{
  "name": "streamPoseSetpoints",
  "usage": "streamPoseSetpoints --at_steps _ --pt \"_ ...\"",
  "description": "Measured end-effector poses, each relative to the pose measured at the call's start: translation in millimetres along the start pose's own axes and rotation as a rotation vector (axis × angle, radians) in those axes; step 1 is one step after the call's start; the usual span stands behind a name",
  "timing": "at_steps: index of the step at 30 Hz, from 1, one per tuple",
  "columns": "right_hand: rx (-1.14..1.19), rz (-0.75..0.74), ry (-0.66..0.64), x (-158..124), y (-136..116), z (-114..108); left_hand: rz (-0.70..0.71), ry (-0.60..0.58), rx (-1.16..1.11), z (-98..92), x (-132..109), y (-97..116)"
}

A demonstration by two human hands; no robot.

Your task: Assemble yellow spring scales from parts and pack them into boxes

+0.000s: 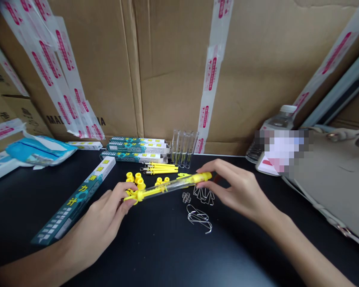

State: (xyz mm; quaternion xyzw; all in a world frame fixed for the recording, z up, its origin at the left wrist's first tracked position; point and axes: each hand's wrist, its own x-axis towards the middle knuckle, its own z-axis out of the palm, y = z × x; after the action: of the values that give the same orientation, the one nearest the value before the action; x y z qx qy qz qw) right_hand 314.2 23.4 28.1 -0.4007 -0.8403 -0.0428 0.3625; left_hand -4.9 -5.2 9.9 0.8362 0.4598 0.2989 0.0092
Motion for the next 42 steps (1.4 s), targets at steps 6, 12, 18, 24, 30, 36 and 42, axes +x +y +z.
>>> streamPoseSetpoints --at_steps 6,12,18,24,30,36,42 --pt "0.035 -0.080 0.011 -0.3 -23.1 9.0 0.156 0.060 0.244 3.2 -3.2 0.6" --pt "0.074 -0.103 0.086 0.6 -44.8 15.4 0.277 0.071 0.325 9.2 -5.7 -1.0" --pt "0.136 -0.015 0.127 0.0 -54.1 23.0 0.330 0.134 0.345 9.7 -4.6 0.6" --pt "0.185 0.120 0.120 -1.1 -54.6 27.0 0.358 0.123 0.346 9.2 -6.1 1.4" --pt "0.244 0.189 0.082 -6.9 -63.0 42.5 0.397 0.131 0.355 10.9 -6.6 2.2" --pt "0.345 0.185 -0.010 -12.5 -71.6 55.5 0.452 0.112 0.275 12.8 -5.7 5.2" --pt "0.407 0.148 -0.091 -10.7 -78.3 54.6 0.494 0.047 0.298 14.8 -10.7 5.7"
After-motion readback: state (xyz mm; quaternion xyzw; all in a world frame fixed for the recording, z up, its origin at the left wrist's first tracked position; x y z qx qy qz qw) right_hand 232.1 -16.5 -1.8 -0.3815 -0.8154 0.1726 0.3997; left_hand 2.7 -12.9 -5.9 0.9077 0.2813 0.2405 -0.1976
